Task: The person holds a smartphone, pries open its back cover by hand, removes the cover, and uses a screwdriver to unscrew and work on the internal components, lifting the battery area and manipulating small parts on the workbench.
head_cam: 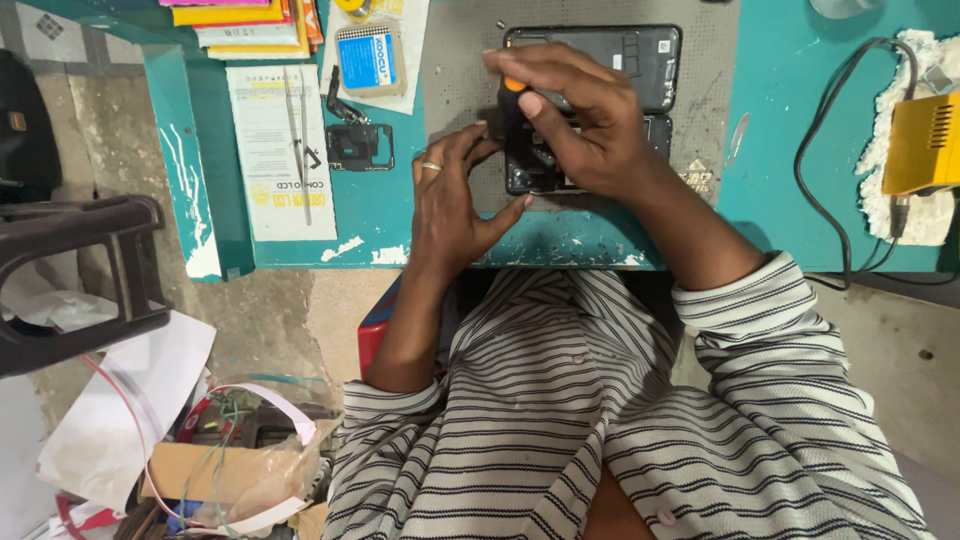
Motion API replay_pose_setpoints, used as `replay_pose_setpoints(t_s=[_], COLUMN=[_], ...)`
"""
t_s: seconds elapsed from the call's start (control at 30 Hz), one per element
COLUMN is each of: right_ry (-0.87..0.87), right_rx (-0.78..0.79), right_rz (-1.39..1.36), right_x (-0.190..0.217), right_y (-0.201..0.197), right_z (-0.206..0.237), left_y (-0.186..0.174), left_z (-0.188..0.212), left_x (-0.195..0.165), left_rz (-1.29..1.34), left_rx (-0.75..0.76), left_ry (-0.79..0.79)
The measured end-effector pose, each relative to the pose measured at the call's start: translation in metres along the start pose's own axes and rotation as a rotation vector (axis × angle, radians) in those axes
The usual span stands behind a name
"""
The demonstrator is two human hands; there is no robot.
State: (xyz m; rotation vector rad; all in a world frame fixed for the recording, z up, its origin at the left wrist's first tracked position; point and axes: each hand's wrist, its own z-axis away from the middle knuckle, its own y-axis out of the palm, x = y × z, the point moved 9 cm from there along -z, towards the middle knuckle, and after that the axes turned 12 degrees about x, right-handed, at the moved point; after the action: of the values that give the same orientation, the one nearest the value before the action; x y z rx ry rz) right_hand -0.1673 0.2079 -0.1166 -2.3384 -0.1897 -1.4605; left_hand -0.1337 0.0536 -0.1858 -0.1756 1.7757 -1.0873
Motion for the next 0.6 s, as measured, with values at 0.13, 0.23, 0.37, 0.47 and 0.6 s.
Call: replay_pose_setpoints(t_s=[0.13,0.23,0.37,0.47,0.6], right_ry=[-0.187,-0.08,-0.094,-0.14,-0.089], right_rx=[0.005,0.023,0.051,0.044,0.062], right_rz=[0.173,0.087,0.1,0.123,0.089], right_x=[0.022,0.01,0.001,-0.003,-0.012], right_y=[0.003,0.002,0.004,0.005,0.008], right_z=[0.004,0.005,0.011,0.018,0.023], left_y=[0.0,0.0,0.0,0.0,0.002], left_z=[0.0,0.0,0.0,0.0,0.001], left_x=[0.0,-0.001,-0.002,-0.003,0.0], left_rz=[0.009,0.019,0.024,0.029,0.032], left_rx=[0.006,0.006,0.009,-0.001,0.009], left_ry=[-0.002,-0.003,0.002,0.019,-0.006])
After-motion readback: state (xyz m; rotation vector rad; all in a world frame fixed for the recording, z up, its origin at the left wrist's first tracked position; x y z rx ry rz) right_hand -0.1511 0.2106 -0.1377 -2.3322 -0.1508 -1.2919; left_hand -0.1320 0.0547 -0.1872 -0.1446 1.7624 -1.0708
